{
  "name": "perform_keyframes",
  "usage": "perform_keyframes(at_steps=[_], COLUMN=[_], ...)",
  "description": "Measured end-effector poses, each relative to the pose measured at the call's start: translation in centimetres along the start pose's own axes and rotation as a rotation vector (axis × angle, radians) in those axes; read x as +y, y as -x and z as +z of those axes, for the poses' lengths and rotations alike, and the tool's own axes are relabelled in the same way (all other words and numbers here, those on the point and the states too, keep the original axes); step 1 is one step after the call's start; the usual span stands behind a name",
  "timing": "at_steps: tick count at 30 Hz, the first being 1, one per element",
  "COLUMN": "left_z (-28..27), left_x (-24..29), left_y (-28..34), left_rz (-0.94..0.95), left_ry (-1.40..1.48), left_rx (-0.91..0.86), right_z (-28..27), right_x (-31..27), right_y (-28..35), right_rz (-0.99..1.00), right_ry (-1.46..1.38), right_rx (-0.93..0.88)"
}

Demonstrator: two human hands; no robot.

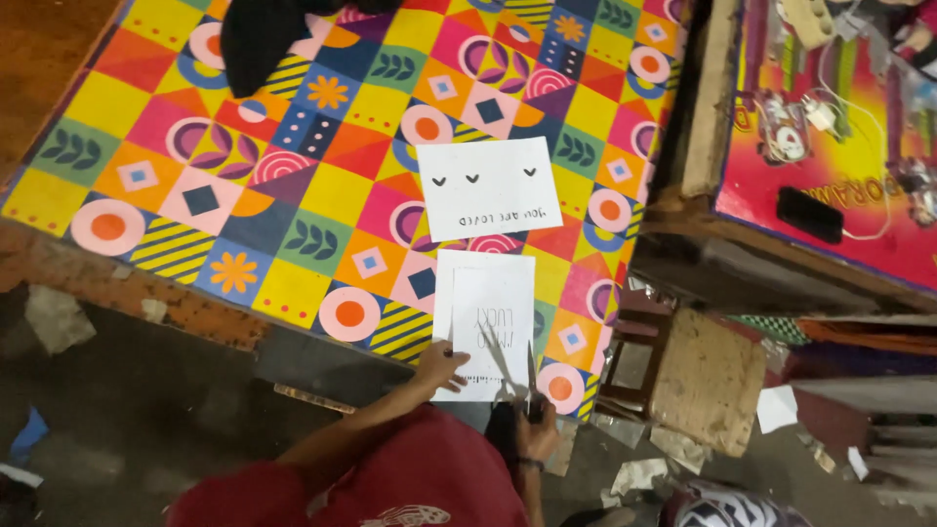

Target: Cutting out printed designs from paper sheets using scissors and organizing the cutouts on a table.

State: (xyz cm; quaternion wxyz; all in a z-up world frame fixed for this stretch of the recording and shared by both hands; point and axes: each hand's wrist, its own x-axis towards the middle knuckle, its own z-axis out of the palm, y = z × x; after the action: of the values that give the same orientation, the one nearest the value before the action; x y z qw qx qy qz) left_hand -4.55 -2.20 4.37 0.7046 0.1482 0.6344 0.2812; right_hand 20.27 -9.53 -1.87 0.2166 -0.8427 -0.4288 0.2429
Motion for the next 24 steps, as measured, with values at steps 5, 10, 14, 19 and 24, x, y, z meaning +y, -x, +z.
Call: perform_keyframes(at_steps=[5,10,14,19,24], left_z=[-3.6,-4.8,-3.3,0.0,-3.1], left_x=[2.7,7.2,9.6,6.5,0.6], left_y=[0.7,-5.1,-9.1,-8.3,-9.5], left_rz=[0.112,0.388,0.654,0.746,0.873], left_ry=[-0.848,-1.219,-1.215,-1.300,-1.464], left_rx=[0.038,0.211,0.308,0.215,0.595], right_z=[-0.8,-1.1,-0.6,1.7,1.8], right_x=[-1.1,-3.1,-5.2,-6.2,-6.2], right_y=[0.8,0.1,-1.3,-1.6,-1.0], right_rz=[0.061,0.130,0.150,0.047,-0.156], right_ry=[-0.196,-0.165,-0.071,-0.100,-0.287], right_rx=[0.010,0.043,-0.044,-0.197,0.003])
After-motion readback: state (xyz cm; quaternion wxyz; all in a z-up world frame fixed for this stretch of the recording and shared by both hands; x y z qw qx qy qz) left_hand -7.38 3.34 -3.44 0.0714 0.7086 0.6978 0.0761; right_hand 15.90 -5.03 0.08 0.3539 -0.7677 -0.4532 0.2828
